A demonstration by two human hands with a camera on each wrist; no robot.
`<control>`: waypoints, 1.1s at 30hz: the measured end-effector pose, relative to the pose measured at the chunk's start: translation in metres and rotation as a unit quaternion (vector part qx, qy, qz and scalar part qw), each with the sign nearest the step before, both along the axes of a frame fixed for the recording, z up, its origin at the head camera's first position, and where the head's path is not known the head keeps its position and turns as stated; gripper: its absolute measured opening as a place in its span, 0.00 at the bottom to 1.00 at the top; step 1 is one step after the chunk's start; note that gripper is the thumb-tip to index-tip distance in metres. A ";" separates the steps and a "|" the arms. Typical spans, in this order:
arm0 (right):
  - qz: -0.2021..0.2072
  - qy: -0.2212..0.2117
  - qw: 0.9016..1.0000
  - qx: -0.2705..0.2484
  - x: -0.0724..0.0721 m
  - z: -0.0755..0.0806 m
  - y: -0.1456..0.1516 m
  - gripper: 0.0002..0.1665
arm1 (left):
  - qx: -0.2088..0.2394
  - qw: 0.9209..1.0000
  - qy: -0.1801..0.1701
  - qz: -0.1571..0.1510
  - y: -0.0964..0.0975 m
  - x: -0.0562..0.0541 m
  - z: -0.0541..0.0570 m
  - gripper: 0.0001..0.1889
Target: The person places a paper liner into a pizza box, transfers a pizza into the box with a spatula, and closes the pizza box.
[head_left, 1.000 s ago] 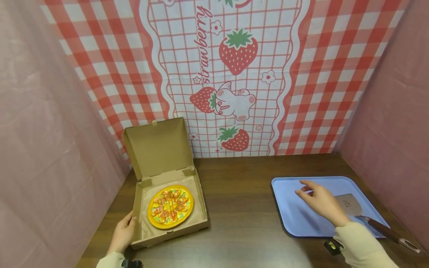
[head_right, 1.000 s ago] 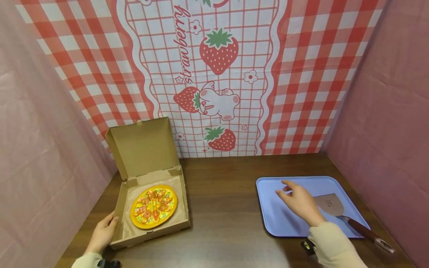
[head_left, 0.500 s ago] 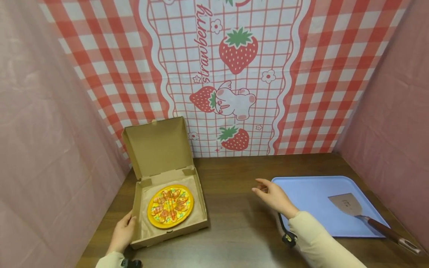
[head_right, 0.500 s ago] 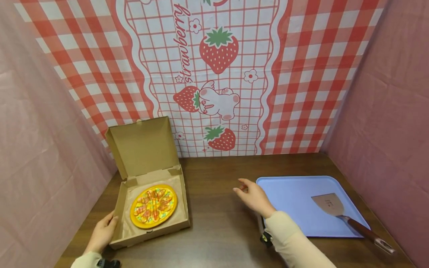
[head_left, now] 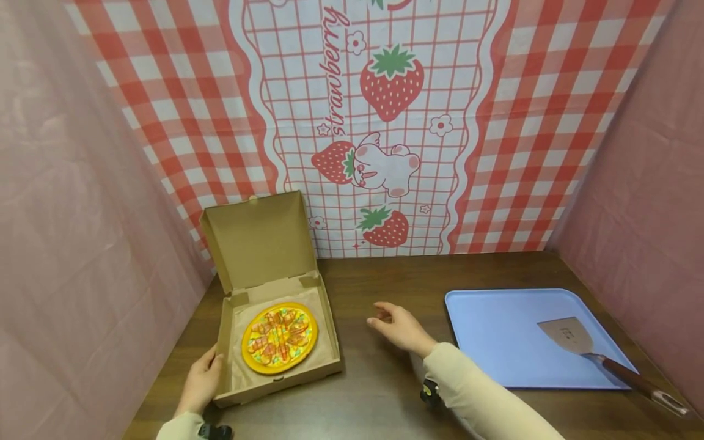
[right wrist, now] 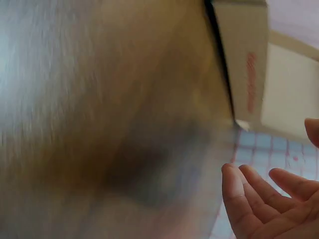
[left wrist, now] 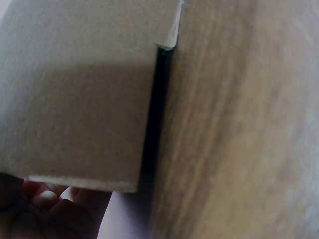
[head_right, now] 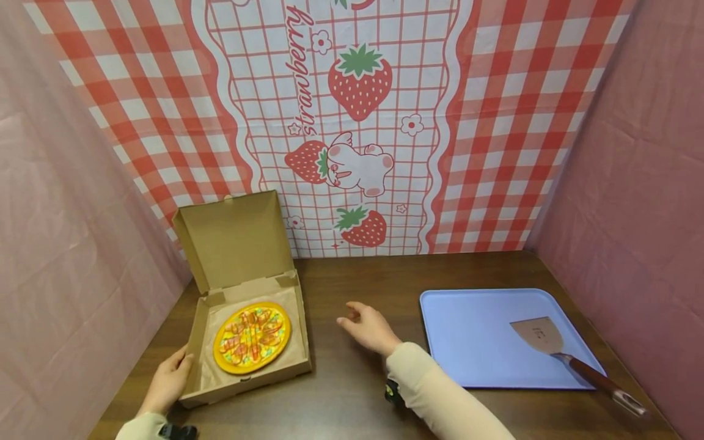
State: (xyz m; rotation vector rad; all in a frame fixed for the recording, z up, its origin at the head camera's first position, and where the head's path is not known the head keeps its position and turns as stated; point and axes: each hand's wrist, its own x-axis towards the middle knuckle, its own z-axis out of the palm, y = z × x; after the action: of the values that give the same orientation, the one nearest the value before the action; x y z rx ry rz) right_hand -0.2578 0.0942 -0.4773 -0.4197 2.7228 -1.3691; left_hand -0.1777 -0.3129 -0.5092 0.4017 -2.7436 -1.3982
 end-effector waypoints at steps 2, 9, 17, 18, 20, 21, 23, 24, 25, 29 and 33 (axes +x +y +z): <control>0.022 -0.003 1.000 0.004 0.002 -0.003 -0.009 0.31 | 0.000 1.000 -0.001 -0.001 0.000 0.000 0.000 0.27; 0.068 -0.004 0.998 0.000 0.006 -0.007 -0.036 0.31 | -0.003 1.000 -0.001 -0.004 0.001 -0.001 0.002 0.27; 0.073 -0.008 0.997 -0.006 0.007 -0.009 -0.060 0.32 | -0.002 1.000 -0.002 -0.006 0.001 -0.001 0.004 0.27; 0.074 -0.006 0.997 -0.003 0.007 -0.009 -0.063 0.31 | -0.003 1.000 -0.002 -0.007 0.001 -0.001 0.004 0.27; 0.076 -0.001 0.997 -0.001 0.008 -0.010 -0.068 0.31 | -0.005 1.000 -0.001 -0.006 0.000 0.000 0.004 0.27; 0.078 0.006 0.997 0.000 0.007 -0.010 -0.070 0.31 | -0.006 1.000 0.000 -0.006 0.000 0.000 0.004 0.27; 0.082 0.017 0.996 0.004 0.007 -0.010 -0.074 0.30 | -0.004 1.000 0.001 -0.005 0.000 0.000 0.004 0.27; 0.083 0.025 0.996 0.008 0.007 -0.011 -0.075 0.29 | -0.004 1.000 0.001 -0.004 0.000 0.001 0.003 0.27; 0.085 0.031 0.996 0.012 0.008 -0.012 -0.077 0.28 | -0.003 1.000 0.001 -0.003 0.000 0.001 0.003 0.27; 0.089 0.051 0.994 0.029 0.009 -0.015 -0.080 0.25 | -0.002 1.000 -0.001 -0.003 0.000 0.001 0.002 0.27; 0.093 0.058 0.994 0.028 0.010 -0.018 -0.081 0.25 | 0.000 1.000 -0.003 -0.003 0.000 0.001 0.001 0.27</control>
State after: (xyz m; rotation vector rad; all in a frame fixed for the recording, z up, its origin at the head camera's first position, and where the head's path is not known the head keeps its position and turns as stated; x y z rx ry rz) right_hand -0.2482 0.0128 -0.4950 -0.7486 2.7211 -1.2551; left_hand -0.1771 -0.3127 -0.5080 0.3978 -2.7521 -1.3996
